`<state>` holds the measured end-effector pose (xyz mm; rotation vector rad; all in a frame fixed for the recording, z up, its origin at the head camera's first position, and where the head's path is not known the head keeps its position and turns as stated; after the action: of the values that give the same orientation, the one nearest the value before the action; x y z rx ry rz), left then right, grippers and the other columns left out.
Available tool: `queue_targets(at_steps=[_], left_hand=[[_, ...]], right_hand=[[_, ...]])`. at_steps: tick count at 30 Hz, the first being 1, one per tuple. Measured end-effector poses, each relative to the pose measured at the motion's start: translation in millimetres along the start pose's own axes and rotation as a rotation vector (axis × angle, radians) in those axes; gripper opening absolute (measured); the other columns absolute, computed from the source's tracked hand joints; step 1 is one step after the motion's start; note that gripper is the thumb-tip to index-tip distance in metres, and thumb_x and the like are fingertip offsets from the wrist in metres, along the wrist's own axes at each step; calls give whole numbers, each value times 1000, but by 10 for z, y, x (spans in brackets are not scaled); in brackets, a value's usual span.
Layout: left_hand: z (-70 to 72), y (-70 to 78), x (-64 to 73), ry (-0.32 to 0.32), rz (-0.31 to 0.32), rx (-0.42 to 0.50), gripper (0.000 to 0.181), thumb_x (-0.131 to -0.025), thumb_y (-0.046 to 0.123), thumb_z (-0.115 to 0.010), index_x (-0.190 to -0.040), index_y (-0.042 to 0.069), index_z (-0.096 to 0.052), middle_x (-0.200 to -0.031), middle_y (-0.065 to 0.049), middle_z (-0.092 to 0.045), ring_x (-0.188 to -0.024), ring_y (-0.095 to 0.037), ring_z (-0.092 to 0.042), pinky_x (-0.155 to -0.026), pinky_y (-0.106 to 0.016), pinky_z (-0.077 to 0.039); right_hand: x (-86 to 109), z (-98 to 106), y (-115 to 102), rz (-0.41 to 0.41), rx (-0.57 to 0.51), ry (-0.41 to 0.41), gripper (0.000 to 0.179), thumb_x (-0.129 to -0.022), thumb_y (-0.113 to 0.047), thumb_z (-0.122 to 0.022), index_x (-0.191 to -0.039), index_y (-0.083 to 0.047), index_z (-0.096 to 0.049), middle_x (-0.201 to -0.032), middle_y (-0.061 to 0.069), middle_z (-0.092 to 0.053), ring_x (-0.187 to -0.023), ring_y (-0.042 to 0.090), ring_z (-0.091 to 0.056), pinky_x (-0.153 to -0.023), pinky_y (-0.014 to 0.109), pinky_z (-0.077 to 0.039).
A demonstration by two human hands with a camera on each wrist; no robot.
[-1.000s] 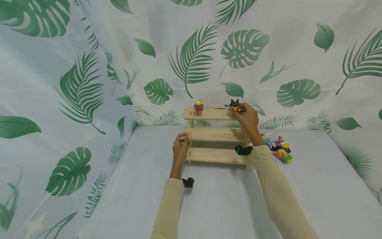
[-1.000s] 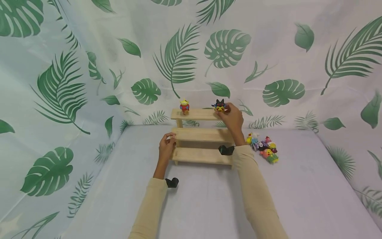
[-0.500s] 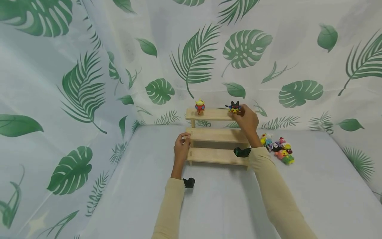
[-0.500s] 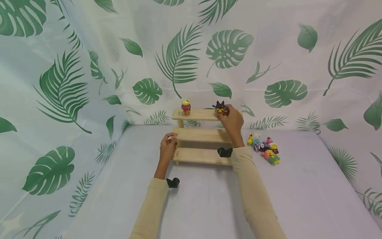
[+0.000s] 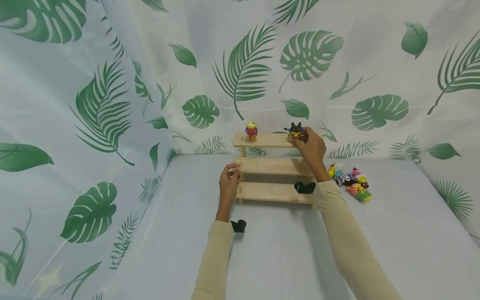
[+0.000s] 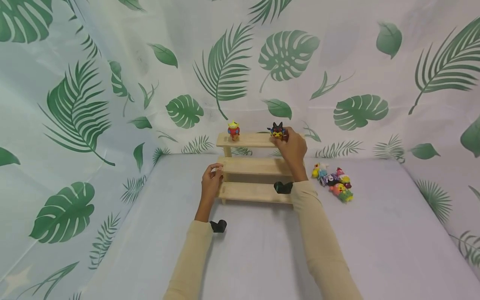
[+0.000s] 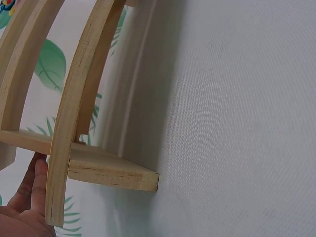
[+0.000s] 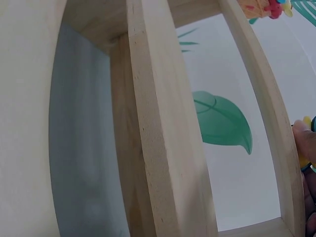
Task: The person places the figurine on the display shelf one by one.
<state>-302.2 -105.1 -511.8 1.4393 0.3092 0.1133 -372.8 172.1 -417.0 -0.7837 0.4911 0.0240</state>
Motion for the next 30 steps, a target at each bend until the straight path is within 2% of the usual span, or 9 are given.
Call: queue_targets(at_steps=[4,9,13,17,19,21,25,27,30], left_hand=[[-5,2,13,-8,10,11,19,-99,31,-57,-110,19,-67,-91,-24,-66,-80,-38,-60,-61,-23,-42],[-17,-9,5,-8,10,8,21,-98,33,-57,-111,19,-67,-90,-26,-66,-77,-33,-58,-60,-23,-41],[-20,-10,0,-5,5,12,21,-99,32,-56,-111,18,-67,-91,-27,-66,-79,-38,-59,-60,-22,-41],[-18,-2,1,-7,3,10,20,-100,30,-55,-112,18,-66,-91,-27,-66,-81,-42,-60,-60,-22,-41],[-16,-1,4,-11,3,7,20,-100,29,-55,-112,18,-66,-91,-27,-66,-82,-43,-60,-60,-22,-42],[-15,-7,10,-12,5,3,19,-100,29,-55,-112,18,-66,-90,-27,-65,-82,-43,-60,-59,-22,-42],[-11,-5,14,-2,5,-4,19,-99,29,-56,-111,18,-66,-89,-21,-67,-83,-38,-62,-60,-22,-43],[-10,3,11,-1,2,-7,18,-99,28,-55,-111,19,-66,-89,-19,-68,-83,-36,-62,-61,-22,-43],[-5,8,-2,1,0,3,18,-99,28,-56,-110,18,-66,-89,-21,-68,-82,-36,-62,-60,-22,-43]], right_hand=[[21,13,8,2,-4,-6,47,-86,-36,-75,-120,-6,-63,-103,21,-71,-93,37,-67,-78,52,-49],[36,33,-2,-4,5,-2,46,-87,-35,-74,-119,-4,-63,-102,21,-70,-93,37,-66,-78,53,-48],[18,30,-2,-12,5,-15,49,-88,-37,-72,-124,-5,-61,-105,21,-70,-95,37,-65,-81,53,-47],[51,46,-4,-32,-82,-28,55,-90,-33,-71,-134,-6,-55,-118,19,-67,-103,36,-64,-89,52,-47],[104,68,7,-30,-156,0,53,-90,-27,-71,-136,-6,-53,-124,18,-64,-105,34,-65,-90,48,-49],[182,104,33,-25,-235,62,47,-90,-19,-71,-132,-4,-56,-124,16,-65,-102,29,-66,-86,38,-51],[363,206,122,-28,-350,207,30,-91,-11,-67,-118,0,-64,-113,16,-68,-85,7,-64,-70,15,-47],[446,264,195,-42,-381,253,24,-91,-11,-66,-111,2,-67,-106,19,-69,-77,-2,-59,-64,9,-43],[563,347,335,-62,-382,273,21,-92,-14,-66,-105,2,-69,-98,19,-69,-71,-10,-55,-61,7,-42]])
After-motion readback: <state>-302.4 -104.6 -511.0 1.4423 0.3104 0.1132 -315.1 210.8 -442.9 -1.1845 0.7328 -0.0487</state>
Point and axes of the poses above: each hand's wrist, its own x-axis away from the middle knuckle, its own z-axis out of the back of the hand, y = z × x, the point moved 2 cm from there along -x, towards the middle knuckle
